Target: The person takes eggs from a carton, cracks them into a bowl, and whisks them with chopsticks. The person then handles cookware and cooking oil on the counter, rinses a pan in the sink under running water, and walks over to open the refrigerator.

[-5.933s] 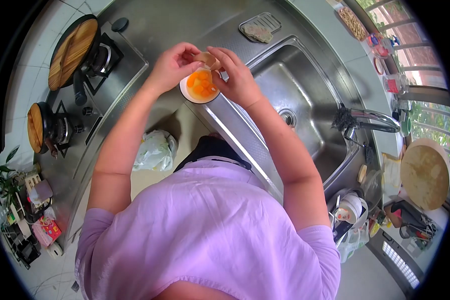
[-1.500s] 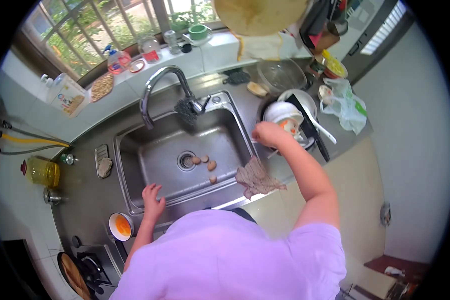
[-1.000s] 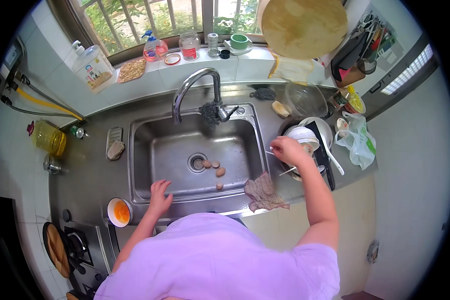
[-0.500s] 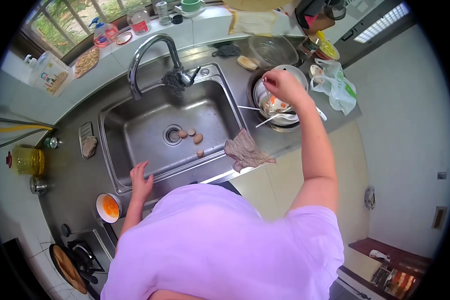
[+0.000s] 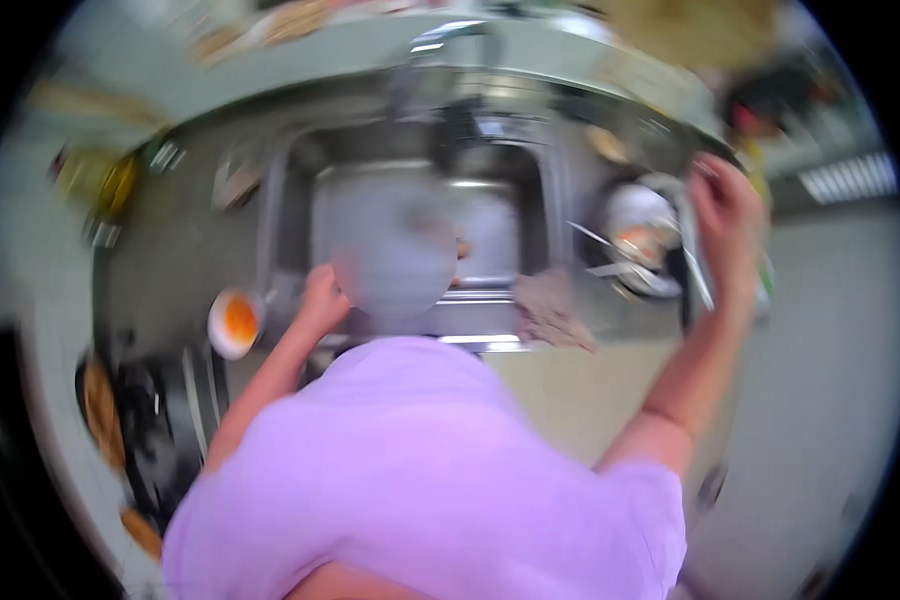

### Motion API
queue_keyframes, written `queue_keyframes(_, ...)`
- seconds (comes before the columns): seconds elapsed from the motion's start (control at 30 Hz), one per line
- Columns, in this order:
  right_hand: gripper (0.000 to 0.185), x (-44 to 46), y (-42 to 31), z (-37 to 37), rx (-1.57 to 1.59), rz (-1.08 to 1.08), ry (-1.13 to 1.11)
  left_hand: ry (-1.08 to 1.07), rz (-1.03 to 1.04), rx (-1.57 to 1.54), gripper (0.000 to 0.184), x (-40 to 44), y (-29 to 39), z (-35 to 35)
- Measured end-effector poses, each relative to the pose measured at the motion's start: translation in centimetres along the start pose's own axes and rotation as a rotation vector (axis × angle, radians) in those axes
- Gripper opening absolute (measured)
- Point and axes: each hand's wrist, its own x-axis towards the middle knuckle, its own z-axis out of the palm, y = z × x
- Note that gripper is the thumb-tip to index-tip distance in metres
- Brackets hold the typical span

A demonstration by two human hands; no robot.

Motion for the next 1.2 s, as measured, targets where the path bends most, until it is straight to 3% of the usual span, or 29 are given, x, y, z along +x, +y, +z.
queue_keyframes(0.1, 0.016, -0.5, -4.6, 2.2, -0.003, -0.154, -0.031, 0.041, 0.097, -0.162, 0.046, 0.2, 2.5, -0.5)
queue_keyframes(0.2, 0.012, -1.4, -11.2, 7.5, 0.278, -0.177, -0.164, 0.081, 0.297, -0.143, 0.052, 1.5, 5.1, -1.5)
queue_keyframes(0.33, 0.012, -2.3, -18.2, 13.9, 0.529, -0.357, -0.406, 0.13, 0.272, -0.155, 0.049, 1.3, 8.6, -3.4)
queue_keyframes(0.43, 0.014, -3.6, -23.4, 16.0, 0.57, -0.509, -0.58, 0.078, 0.186, -0.202, 0.046, 0.7, 6.7, -3.6)
queue_keyframes(0.5, 0.014, -4.6, -25.5, 17.4, 0.631, -0.61, -0.599, 0.216, 0.252, -0.198, 0.037, -0.5, 6.0, -3.9)
queue_keyframes(0.6, 0.014, -5.3, -27.3, 18.7, 0.667, -0.671, -0.654, 0.235, -0.07, -0.233, 0.02, -2.6, 6.7, -6.2)
queue_keyframes(0.63, 0.014, -5.5, -27.6, 19.1, 0.669, -0.688, -0.702, 0.245, -0.076, -0.233, 0.02, -2.6, 6.0, -6.0)
queue_keyframes(0.7, 0.017, -5.7, -27.8, 20.0, 0.661, -0.764, -0.718, 0.347, 0.123, -0.277, 0.013, -2.4, 4.2, -5.3)
queue_keyframes(0.77, 0.018, -6.2, -28.6, 20.4, 0.775, -0.797, -0.7, 0.244, 0.061, -0.244, 0.015, -2.4, 3.5, -5.0)
queue_keyframes(0.83, 0.013, -6.7, -28.7, 20.3, 0.901, -0.704, -0.668, 0.295, 0.035, -0.539, 0.017, -2.6, 3.7, -5.6)
queue_keyframes(0.9, 0.005, -6.5, -26.5, 20.8, 0.77, -0.591, -0.941, 0.552, 0.024, -0.593, 0.021, -2.5, 2.7, -5.4)
queue_keyframes(0.93, 0.01, -6.5, -24.7, 21.6, 0.695, -0.531, -1.126, 0.409, -0.185, -0.8, 0.028, -3.1, 3.3, -7.0)
queue_keyframes(0.97, 0.01, -7.3, -23.8, 22.3, 0.693, -0.53, -1.126, 0.408, -0.184, -0.802, 0.028, -3.1, 3.0, -7.3)
queue_keyframes(1.03, 0.018, -8.6, -22.3, 24.0, 0.762, -0.313, -1.357, 0.4, -0.213, -1.524, 0.031, -3.0, 2.5, -7.6)
queue_keyframes(1.1, 0.026, -10.7, -21.1, 26.7, 0.921, -0.197, -1.27, 0.348, -0.21, -1.622, 0.034, -2.9, 2.5, -7.3)
queue_keyframes(1.17, 0.028, -11.4, -22.3, 27.6, 1.641, 0.278, -0.97, 0.236, -0.221, -1.669, 0.034, -2.5, 2.4, -6.2)
queue_keyframes(1.2, 0.029, -11.3, -22.1, 28.3, 1.752, 0.341, -0.892, 0.169, -0.202, -1.681, 0.034, -2.6, 2.6, -5.9)
